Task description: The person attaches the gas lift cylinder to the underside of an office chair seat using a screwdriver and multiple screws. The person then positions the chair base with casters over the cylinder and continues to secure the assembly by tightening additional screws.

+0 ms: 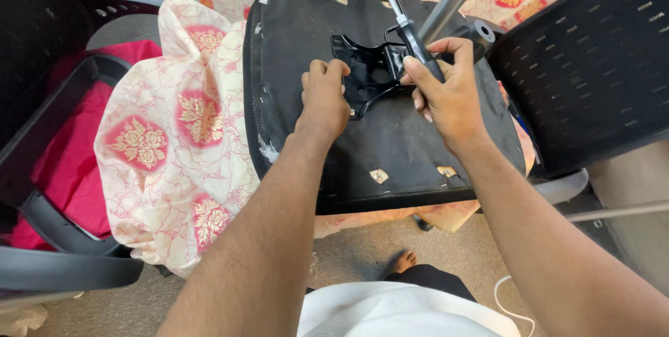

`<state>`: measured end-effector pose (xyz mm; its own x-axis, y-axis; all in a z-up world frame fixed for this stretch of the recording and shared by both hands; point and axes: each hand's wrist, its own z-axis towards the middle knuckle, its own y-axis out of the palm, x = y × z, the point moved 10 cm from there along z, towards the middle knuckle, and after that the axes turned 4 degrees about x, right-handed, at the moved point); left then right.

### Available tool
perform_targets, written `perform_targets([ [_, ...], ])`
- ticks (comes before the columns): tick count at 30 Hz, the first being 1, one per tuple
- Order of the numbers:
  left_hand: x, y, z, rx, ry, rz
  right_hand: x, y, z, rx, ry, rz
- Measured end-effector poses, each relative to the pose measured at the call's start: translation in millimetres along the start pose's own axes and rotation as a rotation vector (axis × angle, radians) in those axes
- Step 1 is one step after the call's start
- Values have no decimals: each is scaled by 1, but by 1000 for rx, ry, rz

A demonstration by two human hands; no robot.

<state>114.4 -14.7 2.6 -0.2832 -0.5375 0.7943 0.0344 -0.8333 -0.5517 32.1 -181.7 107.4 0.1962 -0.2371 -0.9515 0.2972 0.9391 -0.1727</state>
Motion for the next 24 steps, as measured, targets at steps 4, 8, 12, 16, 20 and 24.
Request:
perform_targets([
  [4,19,-6,-15,76,266,114,-30,-23,-13,181,-128,70],
  [8,34,-29,-39,151,350,138,-63,-32,-17,253,-294,103],
  [12,26,-37,-49,94,138,176,-59,-32,1,242,-208,462],
  [16,28,-40,-55,130,11,155,-50,-14,12,95,-98,708],
  [20,28,-44,-55,173,-55,125,-39,8,17,73,-3,768],
  [24,29,-46,-52,203,-54,98,-34,26,27,13,20,725],
])
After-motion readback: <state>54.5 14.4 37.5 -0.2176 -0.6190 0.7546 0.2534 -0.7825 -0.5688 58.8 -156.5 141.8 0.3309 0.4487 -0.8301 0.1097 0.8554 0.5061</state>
